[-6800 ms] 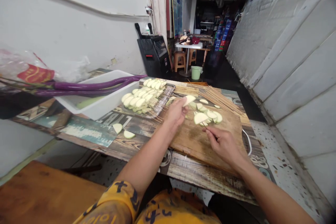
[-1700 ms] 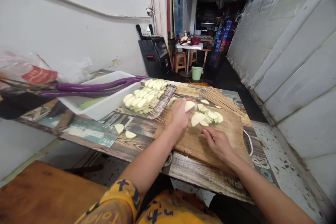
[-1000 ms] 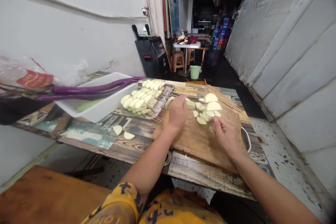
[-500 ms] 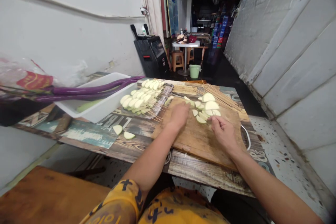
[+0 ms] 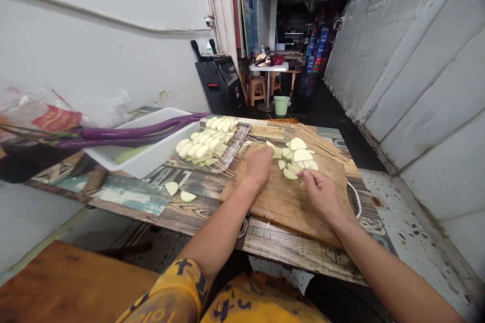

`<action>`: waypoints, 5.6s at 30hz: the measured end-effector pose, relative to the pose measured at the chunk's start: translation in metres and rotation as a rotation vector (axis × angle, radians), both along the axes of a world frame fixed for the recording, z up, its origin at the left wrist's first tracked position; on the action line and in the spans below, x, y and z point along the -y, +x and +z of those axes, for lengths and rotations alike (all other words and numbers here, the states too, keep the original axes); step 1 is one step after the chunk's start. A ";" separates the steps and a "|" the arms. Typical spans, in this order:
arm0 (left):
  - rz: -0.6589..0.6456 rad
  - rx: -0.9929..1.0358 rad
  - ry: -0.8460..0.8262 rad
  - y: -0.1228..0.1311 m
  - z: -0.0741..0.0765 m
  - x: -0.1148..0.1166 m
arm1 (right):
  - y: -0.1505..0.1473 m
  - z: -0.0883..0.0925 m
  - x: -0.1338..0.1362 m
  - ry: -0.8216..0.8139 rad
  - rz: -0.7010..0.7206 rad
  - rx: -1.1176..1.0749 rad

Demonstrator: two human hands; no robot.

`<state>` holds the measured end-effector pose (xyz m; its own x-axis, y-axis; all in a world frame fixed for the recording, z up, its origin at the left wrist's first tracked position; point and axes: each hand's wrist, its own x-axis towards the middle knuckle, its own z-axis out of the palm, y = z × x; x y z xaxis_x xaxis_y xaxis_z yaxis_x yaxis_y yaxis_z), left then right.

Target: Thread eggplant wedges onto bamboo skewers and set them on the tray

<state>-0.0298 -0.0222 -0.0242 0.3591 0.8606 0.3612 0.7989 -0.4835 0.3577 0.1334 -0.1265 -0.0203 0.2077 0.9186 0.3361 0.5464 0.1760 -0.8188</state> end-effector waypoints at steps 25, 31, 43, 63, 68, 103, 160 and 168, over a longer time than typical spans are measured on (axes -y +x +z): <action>0.114 1.874 -0.646 -0.012 0.030 -0.009 | -0.006 -0.015 0.010 0.238 0.151 0.489; 0.117 1.945 -0.622 -0.014 0.031 -0.010 | -0.006 -0.013 0.010 0.236 0.125 0.515; 0.126 1.984 -0.536 -0.013 0.033 -0.010 | -0.008 -0.010 0.014 0.187 0.161 0.493; 0.139 1.952 -0.467 -0.011 0.037 -0.005 | -0.008 -0.009 0.015 0.183 0.179 0.471; 0.148 1.949 -0.455 -0.012 0.036 -0.007 | -0.008 -0.009 0.016 0.189 0.177 0.481; 0.176 1.855 -0.428 -0.009 0.030 -0.010 | -0.006 -0.010 0.015 0.124 0.179 0.520; 0.062 1.905 -0.667 -0.003 0.030 -0.001 | -0.002 -0.009 0.006 -0.017 0.253 0.172; 0.053 1.887 -0.670 -0.001 0.030 0.000 | -0.002 -0.009 0.006 0.010 0.229 0.210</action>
